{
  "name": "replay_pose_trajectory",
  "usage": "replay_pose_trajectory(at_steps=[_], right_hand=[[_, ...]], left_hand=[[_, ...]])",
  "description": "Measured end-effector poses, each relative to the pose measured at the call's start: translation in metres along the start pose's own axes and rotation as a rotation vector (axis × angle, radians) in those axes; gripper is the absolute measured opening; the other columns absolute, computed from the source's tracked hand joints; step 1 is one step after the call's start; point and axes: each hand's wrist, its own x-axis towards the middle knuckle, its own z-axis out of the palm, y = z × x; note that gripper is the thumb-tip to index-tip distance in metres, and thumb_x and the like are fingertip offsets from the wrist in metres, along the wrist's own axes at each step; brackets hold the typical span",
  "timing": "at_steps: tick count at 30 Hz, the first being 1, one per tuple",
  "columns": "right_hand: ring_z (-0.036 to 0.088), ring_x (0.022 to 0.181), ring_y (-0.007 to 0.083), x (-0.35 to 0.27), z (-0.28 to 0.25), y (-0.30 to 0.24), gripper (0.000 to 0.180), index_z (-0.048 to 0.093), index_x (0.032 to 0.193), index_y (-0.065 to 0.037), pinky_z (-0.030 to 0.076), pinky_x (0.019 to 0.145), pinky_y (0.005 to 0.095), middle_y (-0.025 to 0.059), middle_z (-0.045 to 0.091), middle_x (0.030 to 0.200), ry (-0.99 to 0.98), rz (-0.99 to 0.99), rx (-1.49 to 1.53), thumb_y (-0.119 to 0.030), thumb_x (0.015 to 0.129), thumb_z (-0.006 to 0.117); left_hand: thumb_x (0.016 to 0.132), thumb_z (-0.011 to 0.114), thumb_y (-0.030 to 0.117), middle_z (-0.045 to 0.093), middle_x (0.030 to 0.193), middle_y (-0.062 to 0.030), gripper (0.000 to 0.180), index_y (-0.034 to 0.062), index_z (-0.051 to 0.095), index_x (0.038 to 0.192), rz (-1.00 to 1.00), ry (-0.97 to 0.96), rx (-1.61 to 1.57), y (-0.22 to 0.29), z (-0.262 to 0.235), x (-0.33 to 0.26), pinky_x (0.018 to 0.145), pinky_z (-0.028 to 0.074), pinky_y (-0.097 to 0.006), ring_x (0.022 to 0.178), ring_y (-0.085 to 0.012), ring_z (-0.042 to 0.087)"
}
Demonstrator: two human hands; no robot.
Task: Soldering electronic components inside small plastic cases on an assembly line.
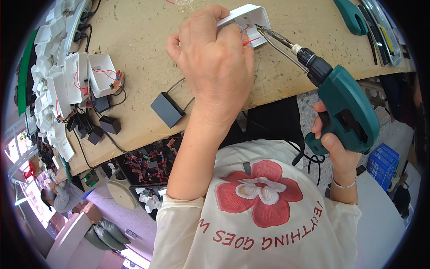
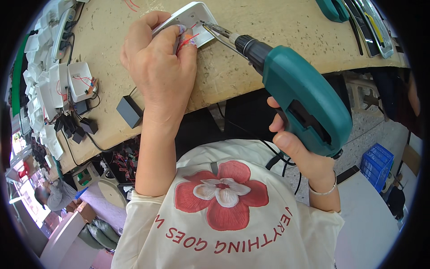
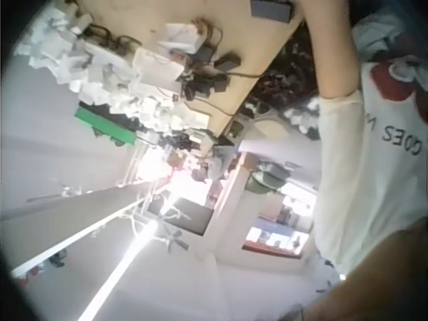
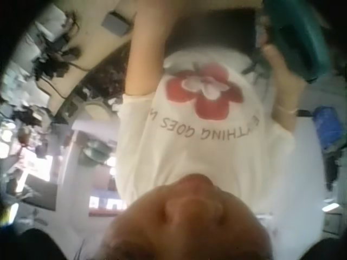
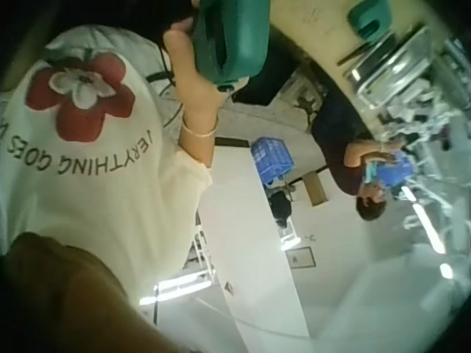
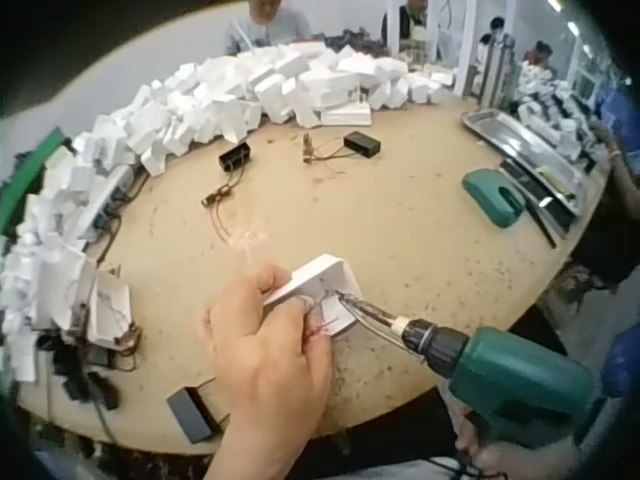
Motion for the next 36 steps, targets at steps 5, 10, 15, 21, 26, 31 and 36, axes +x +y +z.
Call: replay_pose_trajectory(at_steps=[5,10,15,21,26,31,36], right_hand=[[0.057,0.070,0.0152,0.004,0.000,0.002,0.063,0.043,0.121,0.005,0.046,0.059,0.0249,0.0181,0.057,0.104,-0.022,0.008,0.000,-0.024,0.073,0.071],[0.056,0.068,0.0146,0.009,-0.003,0.001,0.062,0.044,0.121,0.005,0.046,0.058,0.0245,0.0174,0.057,0.102,-0.041,0.020,-0.049,-0.024,0.073,0.071],[0.055,0.063,0.0130,0.012,-0.002,-0.001,0.061,0.045,0.118,0.006,0.045,0.055,0.0231,0.0154,0.057,0.097,-0.043,-0.008,-0.076,-0.025,0.073,0.071],[0.054,0.063,0.0119,0.011,0.000,0.002,0.058,0.046,0.116,0.006,0.044,0.055,0.0218,0.0138,0.057,0.094,-0.012,-0.010,-0.060,-0.024,0.072,0.071],[0.053,0.063,0.0117,0.011,0.001,-0.001,0.057,0.047,0.115,0.006,0.043,0.055,0.0220,0.0124,0.056,0.090,-0.018,-0.001,-0.079,-0.024,0.072,0.071],[0.053,0.063,0.0122,0.010,-0.003,-0.003,0.056,0.047,0.115,0.006,0.044,0.055,0.0223,0.0110,0.056,0.086,-0.033,-0.008,-0.113,-0.023,0.072,0.070],[0.054,0.065,0.0130,0.006,-0.003,-0.013,0.054,0.047,0.115,0.005,0.045,0.057,0.0235,0.0108,0.055,0.085,-0.079,0.035,-0.200,-0.020,0.073,0.070]], left_hand=[[0.061,0.064,0.006,0.056,0.098,-0.0048,0.015,0.0018,0.065,0.076,-0.010,0.001,0.015,0.001,0.003,0.000,0.085,0.031,-0.038,0.094,-0.0233,0.050],[0.063,0.066,0.008,0.055,0.100,-0.0060,0.015,0.0029,0.066,0.077,0.003,-0.026,0.016,-0.001,0.005,0.001,0.083,0.031,-0.038,0.095,-0.0245,0.048],[0.058,0.062,0.000,0.054,0.093,-0.0104,0.013,0.0021,0.057,0.070,0.359,0.814,-0.585,-0.020,0.068,0.018,0.072,0.037,-0.037,0.078,-0.0278,0.049],[0.057,0.063,0.000,0.054,0.092,-0.0109,0.014,0.0016,0.057,0.070,0.366,0.834,-0.567,-0.021,0.069,0.018,0.073,0.037,-0.037,0.079,-0.0277,0.049],[0.057,0.063,0.000,0.053,0.092,-0.0114,0.014,0.0015,0.056,0.070,0.374,0.840,-0.543,-0.022,0.067,0.018,0.072,0.037,-0.038,0.080,-0.0278,0.049],[0.057,0.063,0.000,0.054,0.093,-0.0116,0.014,0.0016,0.056,0.070,0.027,0.144,-0.098,0.001,0.011,0.004,0.072,0.037,-0.038,0.081,-0.0281,0.050],[0.057,0.063,0.001,0.054,0.093,-0.0117,0.014,0.0016,0.056,0.069,0.175,0.468,-0.299,-0.018,0.048,0.013,0.073,0.037,-0.038,0.082,-0.0286,0.050]])
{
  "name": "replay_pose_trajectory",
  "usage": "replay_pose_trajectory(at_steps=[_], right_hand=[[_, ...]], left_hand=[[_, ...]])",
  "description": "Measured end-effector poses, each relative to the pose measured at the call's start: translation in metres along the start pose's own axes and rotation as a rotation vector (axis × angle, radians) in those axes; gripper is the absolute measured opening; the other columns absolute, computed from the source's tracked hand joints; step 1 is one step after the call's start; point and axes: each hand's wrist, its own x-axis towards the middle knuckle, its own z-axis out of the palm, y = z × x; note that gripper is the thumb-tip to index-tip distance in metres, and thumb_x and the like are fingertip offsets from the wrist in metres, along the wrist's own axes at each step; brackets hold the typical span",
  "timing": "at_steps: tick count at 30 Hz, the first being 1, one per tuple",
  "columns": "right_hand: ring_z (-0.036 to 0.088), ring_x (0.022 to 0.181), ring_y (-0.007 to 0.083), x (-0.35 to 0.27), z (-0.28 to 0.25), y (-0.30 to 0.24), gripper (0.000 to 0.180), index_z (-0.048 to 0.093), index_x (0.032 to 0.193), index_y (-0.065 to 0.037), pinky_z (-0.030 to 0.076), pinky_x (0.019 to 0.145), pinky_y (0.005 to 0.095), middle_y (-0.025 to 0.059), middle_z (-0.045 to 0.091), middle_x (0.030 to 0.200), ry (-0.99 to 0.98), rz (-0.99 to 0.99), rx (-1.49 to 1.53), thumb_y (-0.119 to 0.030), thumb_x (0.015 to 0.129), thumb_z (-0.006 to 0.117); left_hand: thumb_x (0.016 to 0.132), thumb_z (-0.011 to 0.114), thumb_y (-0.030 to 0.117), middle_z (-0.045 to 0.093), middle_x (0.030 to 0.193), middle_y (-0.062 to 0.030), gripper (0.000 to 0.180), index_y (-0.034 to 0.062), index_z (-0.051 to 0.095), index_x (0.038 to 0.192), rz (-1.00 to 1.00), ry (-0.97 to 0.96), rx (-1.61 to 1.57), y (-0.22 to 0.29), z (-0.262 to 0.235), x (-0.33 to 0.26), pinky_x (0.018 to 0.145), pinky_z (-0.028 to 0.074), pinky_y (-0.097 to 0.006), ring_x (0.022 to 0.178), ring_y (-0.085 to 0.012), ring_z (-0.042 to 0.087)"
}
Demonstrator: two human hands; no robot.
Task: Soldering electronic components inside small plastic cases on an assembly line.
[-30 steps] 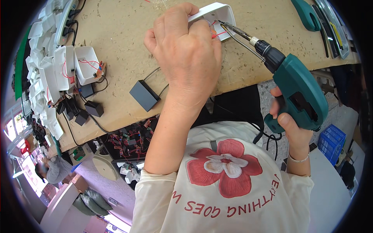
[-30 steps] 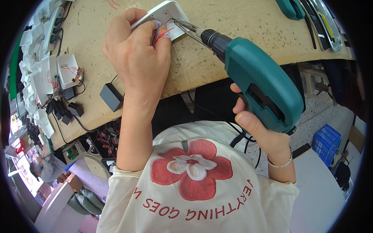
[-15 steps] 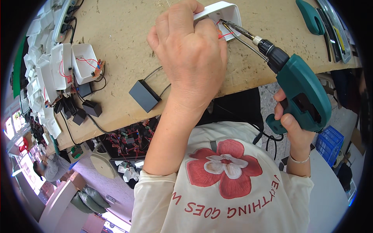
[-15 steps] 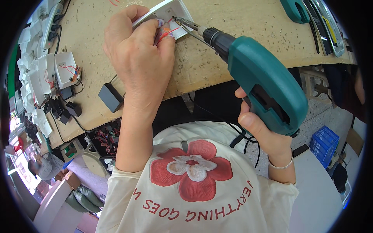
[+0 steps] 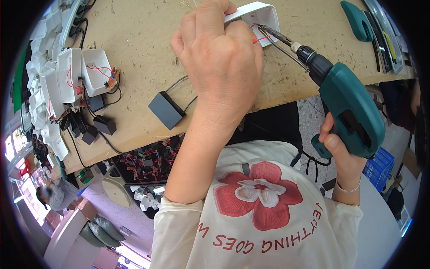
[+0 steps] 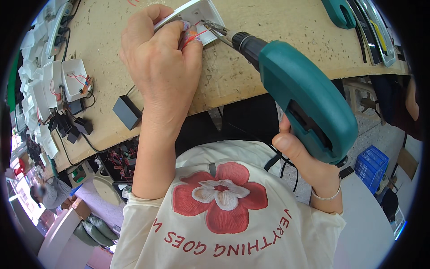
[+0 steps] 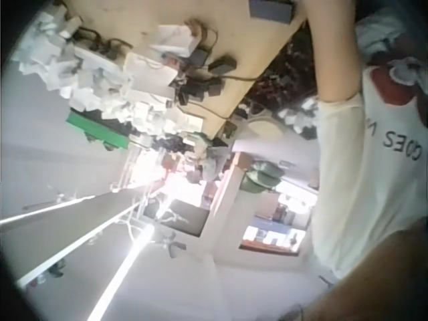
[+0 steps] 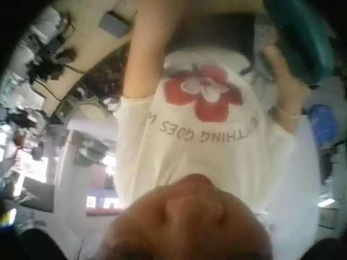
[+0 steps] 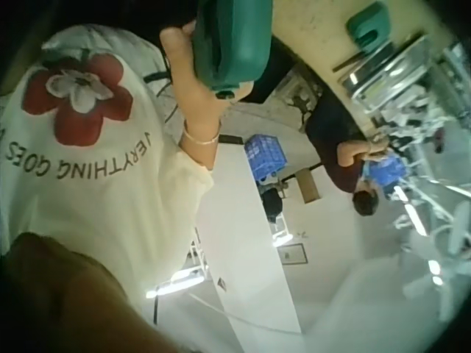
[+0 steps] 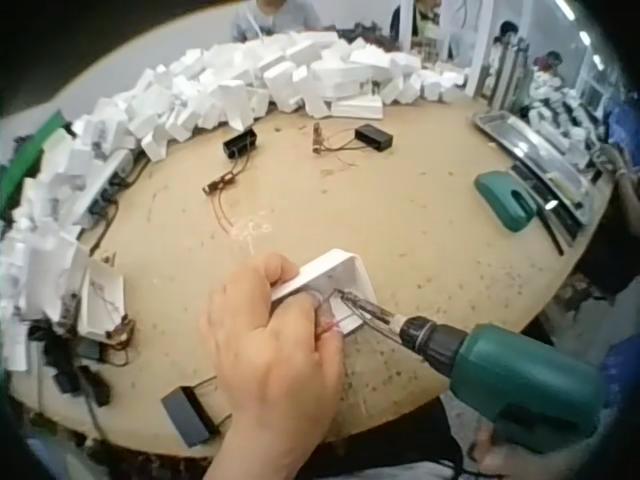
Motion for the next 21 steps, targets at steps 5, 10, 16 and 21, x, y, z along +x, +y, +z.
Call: replay_pose_trajectory(at_steps=[5,10,16,21], right_hand=[[0.054,0.065,0.0132,0.001,0.009,-0.010,0.053,0.048,0.114,0.005,0.045,0.057,0.0239,0.0105,0.056,0.085,0.078,0.000,0.048,-0.021,0.073,0.070],[0.054,0.065,0.0132,0.001,0.004,-0.013,0.055,0.048,0.114,0.004,0.045,0.058,0.0242,0.0111,0.057,0.087,0.059,0.004,-0.067,-0.024,0.073,0.071],[0.055,0.064,0.0135,0.003,0.006,-0.021,0.062,0.046,0.117,0.005,0.045,0.057,0.0241,0.0145,0.058,0.093,0.083,0.010,-0.081,-0.027,0.071,0.073],[0.055,0.062,0.0136,0.005,0.005,-0.025,0.067,0.045,0.121,0.005,0.045,0.056,0.0236,0.0189,0.058,0.101,0.082,-0.039,-0.066,-0.029,0.070,0.074]], left_hand=[[0.058,0.063,0.002,0.053,0.092,-0.0116,0.013,0.0014,0.056,0.069,0.134,0.279,-0.229,-0.003,0.002,-0.007,0.073,0.036,-0.039,0.082,-0.0291,0.049],[0.058,0.063,0.002,0.053,0.091,-0.0122,0.013,0.0013,0.055,0.069,0.139,0.285,-0.198,-0.008,0.008,-0.003,0.072,0.036,-0.039,0.082,-0.0294,0.049],[0.058,0.062,0.002,0.052,0.091,-0.0130,0.013,0.0012,0.054,0.069,0.128,0.250,-0.199,-0.009,0.007,-0.005,0.071,0.036,-0.040,0.081,-0.0297,0.049],[0.058,0.062,0.003,0.051,0.091,-0.0128,0.014,0.0014,0.053,0.069,0.127,0.245,-0.173,-0.009,0.006,-0.005,0.071,0.036,-0.040,0.081,-0.0299,0.048]])
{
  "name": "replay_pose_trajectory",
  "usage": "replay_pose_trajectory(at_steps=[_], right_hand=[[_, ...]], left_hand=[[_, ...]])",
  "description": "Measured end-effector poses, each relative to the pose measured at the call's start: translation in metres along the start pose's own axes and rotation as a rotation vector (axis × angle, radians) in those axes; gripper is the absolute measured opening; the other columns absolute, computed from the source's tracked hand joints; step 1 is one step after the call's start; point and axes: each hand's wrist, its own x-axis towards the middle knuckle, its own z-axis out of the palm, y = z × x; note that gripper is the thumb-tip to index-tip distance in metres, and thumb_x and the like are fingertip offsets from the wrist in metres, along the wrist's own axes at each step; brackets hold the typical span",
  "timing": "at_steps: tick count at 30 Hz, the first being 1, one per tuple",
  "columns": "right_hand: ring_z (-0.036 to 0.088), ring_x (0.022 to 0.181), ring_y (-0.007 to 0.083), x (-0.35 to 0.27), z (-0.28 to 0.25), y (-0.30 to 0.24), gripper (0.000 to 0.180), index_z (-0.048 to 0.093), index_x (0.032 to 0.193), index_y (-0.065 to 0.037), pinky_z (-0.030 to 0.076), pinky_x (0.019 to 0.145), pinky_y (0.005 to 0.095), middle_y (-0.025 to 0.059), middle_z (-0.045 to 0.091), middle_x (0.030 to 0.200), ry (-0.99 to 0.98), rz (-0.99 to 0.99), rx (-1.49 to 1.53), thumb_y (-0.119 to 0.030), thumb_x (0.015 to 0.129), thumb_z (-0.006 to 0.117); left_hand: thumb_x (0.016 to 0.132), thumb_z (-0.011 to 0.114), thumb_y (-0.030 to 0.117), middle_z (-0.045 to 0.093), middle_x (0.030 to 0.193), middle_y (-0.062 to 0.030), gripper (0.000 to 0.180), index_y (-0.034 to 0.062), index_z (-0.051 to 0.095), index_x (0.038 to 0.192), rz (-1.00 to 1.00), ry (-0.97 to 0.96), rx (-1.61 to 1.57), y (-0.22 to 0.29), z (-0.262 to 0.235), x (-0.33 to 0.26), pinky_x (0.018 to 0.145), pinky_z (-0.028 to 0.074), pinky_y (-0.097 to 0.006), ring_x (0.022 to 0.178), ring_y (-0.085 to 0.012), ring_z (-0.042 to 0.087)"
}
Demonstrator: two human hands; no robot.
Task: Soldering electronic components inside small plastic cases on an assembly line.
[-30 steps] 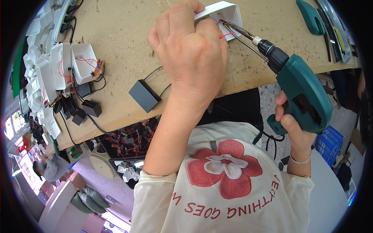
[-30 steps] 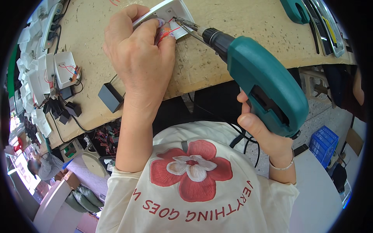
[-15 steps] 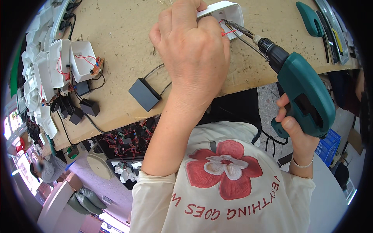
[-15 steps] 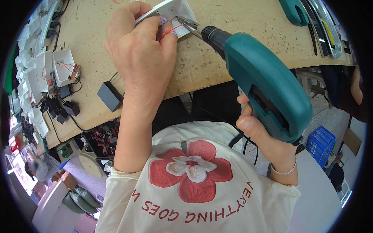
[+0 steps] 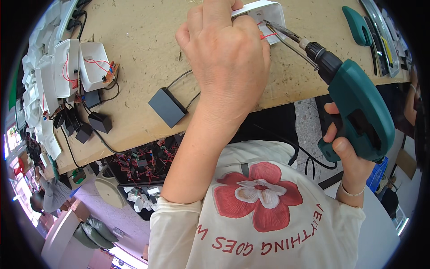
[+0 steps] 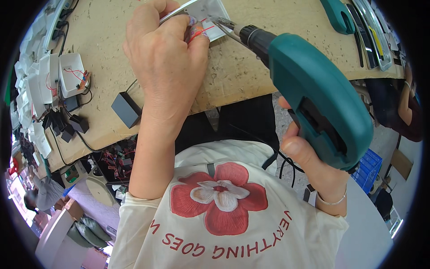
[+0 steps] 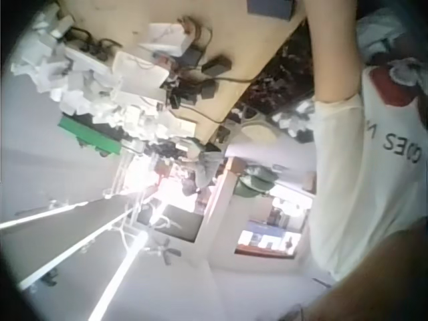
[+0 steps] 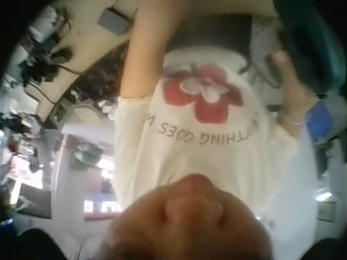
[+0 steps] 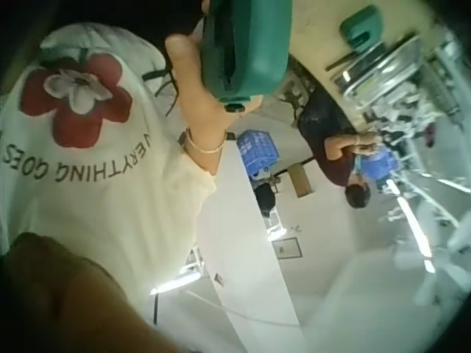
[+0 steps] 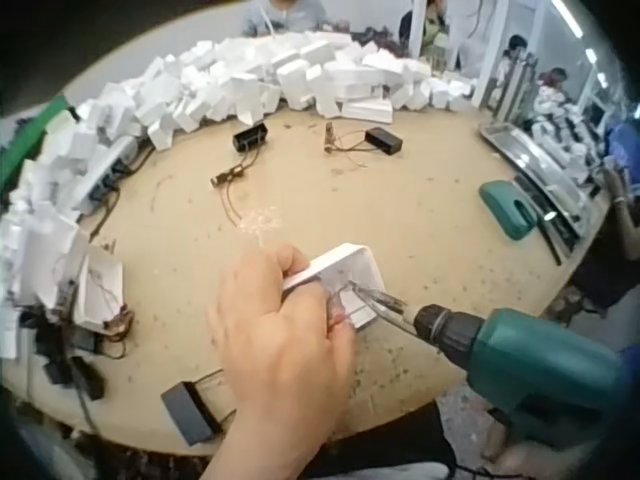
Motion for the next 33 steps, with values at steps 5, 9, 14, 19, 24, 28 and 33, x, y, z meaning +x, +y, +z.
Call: replay_pose_trajectory(at_steps=[5,9,14,19,24,28,33], right_hand=[[0.054,0.061,0.0132,-0.002,0.000,-0.001,0.070,0.045,0.120,0.006,0.045,0.053,0.0228,0.0172,0.058,0.098,0.042,0.012,-0.027,-0.032,0.069,0.074],[0.053,0.060,0.0127,-0.001,0.002,-0.003,0.068,0.046,0.118,0.007,0.044,0.052,0.0225,0.0141,0.057,0.093,0.060,-0.013,-0.062,-0.033,0.070,0.073],[0.053,0.060,0.0125,-0.001,0.002,-0.003,0.067,0.046,0.116,0.007,0.044,0.052,0.0224,0.0130,0.056,0.090,0.050,-0.012,-0.056,-0.033,0.070,0.073],[0.053,0.060,0.0125,-0.001,0.004,-0.002,0.067,0.046,0.117,0.006,0.044,0.051,0.0223,0.0132,0.056,0.091,0.051,-0.005,-0.051,-0.033,0.070,0.073],[0.053,0.060,0.0125,-0.001,0.005,-0.002,0.066,0.046,0.117,0.006,0.044,0.052,0.0224,0.0131,0.056,0.091,0.061,-0.008,-0.045,-0.032,0.070,0.073],[0.053,0.061,0.0124,0.000,0.004,-0.004,0.066,0.046,0.118,0.006,0.045,0.052,0.0225,0.0128,0.056,0.091,0.046,-0.011,-0.080,-0.031,0.070,0.073],[0.053,0.061,0.0124,-0.001,0.005,-0.006,0.066,0.045,0.119,0.005,0.045,0.053,0.0225,0.0132,0.056,0.092,0.045,-0.005,-0.082,-0.031,0.070,0.073]], left_hand=[[0.059,0.062,0.004,0.051,0.091,-0.0125,0.014,0.0017,0.053,0.068,-0.020,-0.023,0.019,0.013,-0.009,0.014,0.071,0.036,-0.041,0.081,-0.0300,0.048],[0.058,0.063,0.004,0.050,0.091,-0.0120,0.014,0.0023,0.053,0.068,-0.447,-0.689,0.369,0.043,-0.028,0.045,0.070,0.035,-0.041,0.081,-0.0297,0.048],[0.058,0.063,0.004,0.050,0.091,-0.0113,0.014,0.0027,0.052,0.067,-0.449,-0.688,0.378,0.042,-0.030,0.044,0.069,0.035,-0.040,0.080,-0.0293,0.048],[0.058,0.063,0.005,0.050,0.090,-0.0109,0.014,0.0027,0.052,0.066,-0.441,-0.669,0.378,0.042,-0.029,0.045,0.069,0.035,-0.040,0.080,-0.0289,0.048],[0.059,0.063,0.005,0.050,0.090,-0.0110,0.014,0.0025,0.053,0.067,-0.456,-0.681,0.373,0.042,-0.029,0.046,0.069,0.035,-0.040,0.081,-0.0289,0.048],[0.059,0.063,0.005,0.050,0.090,-0.0112,0.014,0.0020,0.053,0.067,-0.474,-0.674,0.371,0.042,-0.029,0.046,0.070,0.035,-0.040,0.081,-0.0292,0.048],[0.058,0.064,0.005,0.050,0.090,-0.0110,0.014,0.0019,0.053,0.067,-0.443,-0.673,0.389,0.042,-0.030,0.045,0.070,0.035,-0.040,0.081,-0.0292,0.048]])
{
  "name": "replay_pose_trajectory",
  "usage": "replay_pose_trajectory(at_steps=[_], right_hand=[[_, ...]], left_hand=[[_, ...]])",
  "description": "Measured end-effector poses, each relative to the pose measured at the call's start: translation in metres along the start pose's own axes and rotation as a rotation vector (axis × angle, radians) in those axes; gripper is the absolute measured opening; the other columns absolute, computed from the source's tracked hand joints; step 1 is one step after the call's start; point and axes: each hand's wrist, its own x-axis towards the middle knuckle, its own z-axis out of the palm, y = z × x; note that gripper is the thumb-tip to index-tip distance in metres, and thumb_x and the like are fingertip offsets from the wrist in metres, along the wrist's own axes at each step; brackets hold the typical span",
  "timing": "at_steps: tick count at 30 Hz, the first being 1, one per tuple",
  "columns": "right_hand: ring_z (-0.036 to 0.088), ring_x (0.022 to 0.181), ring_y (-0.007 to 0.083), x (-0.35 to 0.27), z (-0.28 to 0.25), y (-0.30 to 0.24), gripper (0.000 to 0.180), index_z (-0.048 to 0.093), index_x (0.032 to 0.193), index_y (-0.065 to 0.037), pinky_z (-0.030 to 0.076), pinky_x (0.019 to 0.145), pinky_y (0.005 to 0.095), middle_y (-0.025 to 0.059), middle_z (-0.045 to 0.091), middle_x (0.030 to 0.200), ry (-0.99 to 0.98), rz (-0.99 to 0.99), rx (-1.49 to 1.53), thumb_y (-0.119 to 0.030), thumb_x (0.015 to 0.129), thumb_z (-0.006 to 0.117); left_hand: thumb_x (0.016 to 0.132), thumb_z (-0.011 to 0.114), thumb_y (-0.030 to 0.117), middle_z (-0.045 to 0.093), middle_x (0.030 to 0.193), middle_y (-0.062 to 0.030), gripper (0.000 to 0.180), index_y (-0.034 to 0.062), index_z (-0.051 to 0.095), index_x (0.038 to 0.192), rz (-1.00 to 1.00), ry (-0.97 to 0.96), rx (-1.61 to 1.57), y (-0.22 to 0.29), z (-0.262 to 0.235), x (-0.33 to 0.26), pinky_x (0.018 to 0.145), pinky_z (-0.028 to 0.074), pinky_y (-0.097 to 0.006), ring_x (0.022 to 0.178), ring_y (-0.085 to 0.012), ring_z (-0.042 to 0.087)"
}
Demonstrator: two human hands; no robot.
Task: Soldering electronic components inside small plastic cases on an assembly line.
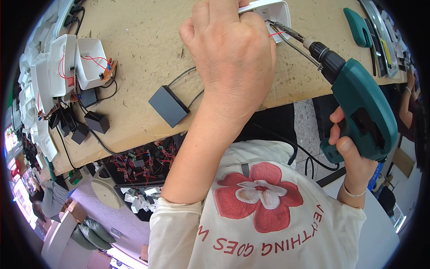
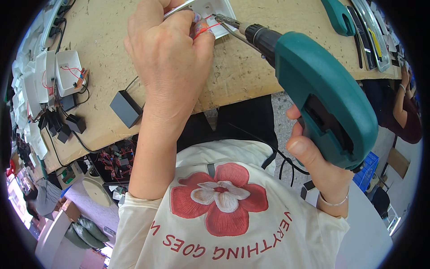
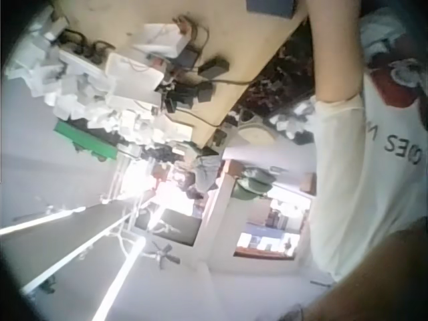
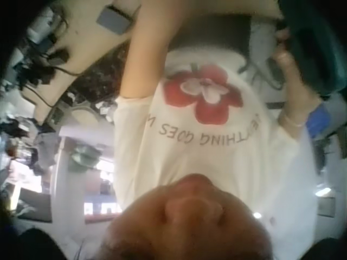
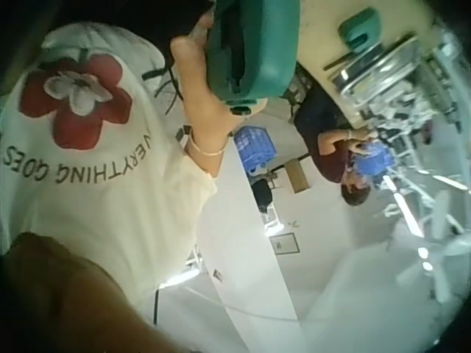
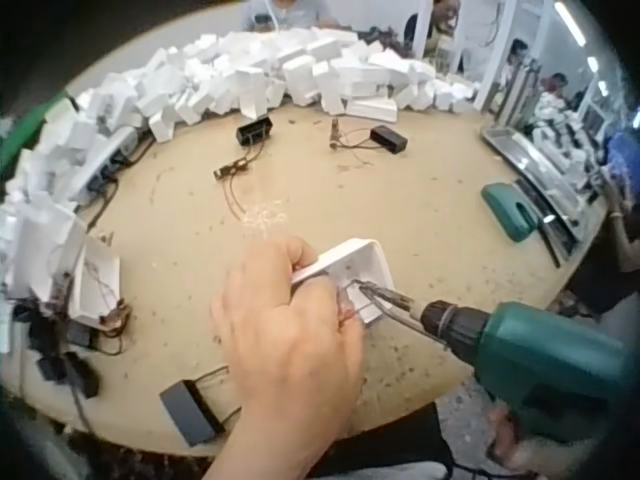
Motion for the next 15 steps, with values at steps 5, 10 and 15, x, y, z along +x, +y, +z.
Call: replay_pose_trajectory(at_steps=[5,10,15], right_hand=[[0.053,0.061,0.0134,-0.0012,-0.0013,0.0005,0.067,0.045,0.120,0.005,0.044,0.053,0.0231,0.0145,0.057,0.093,0.002,-0.009,0.014,-0.031,0.070,0.073],[0.053,0.060,0.0146,-0.0022,-0.0020,-0.0002,0.068,0.045,0.120,0.005,0.044,0.052,0.0237,0.0155,0.058,0.095,0.003,0.011,0.030,-0.031,0.070,0.073],[0.054,0.069,0.0104,-0.0020,-0.0052,-0.0031,0.060,0.047,0.119,0.002,0.046,0.061,0.0214,0.0141,0.059,0.096,-0.041,0.025,0.146,-0.014,0.069,0.075]], left_hand=[[0.058,0.064,0.005,0.050,0.090,-0.0108,0.014,0.0019,0.053,0.067,-0.003,0.003,-0.008,-0.0002,0.0002,0.0000,0.071,0.035,-0.040,0.081,-0.0290,0.048],[0.058,0.064,0.006,0.050,0.091,-0.0110,0.014,0.0019,0.053,0.066,-0.004,0.003,-0.012,-0.0006,0.0005,0.0001,0.071,0.035,-0.041,0.082,-0.0291,0.048],[0.058,0.064,0.006,0.050,0.092,-0.0115,0.014,0.0020,0.053,0.067,-0.007,0.005,-0.019,-0.0007,0.0014,-0.0007,0.071,0.035,-0.041,0.083,-0.0293,0.048]])
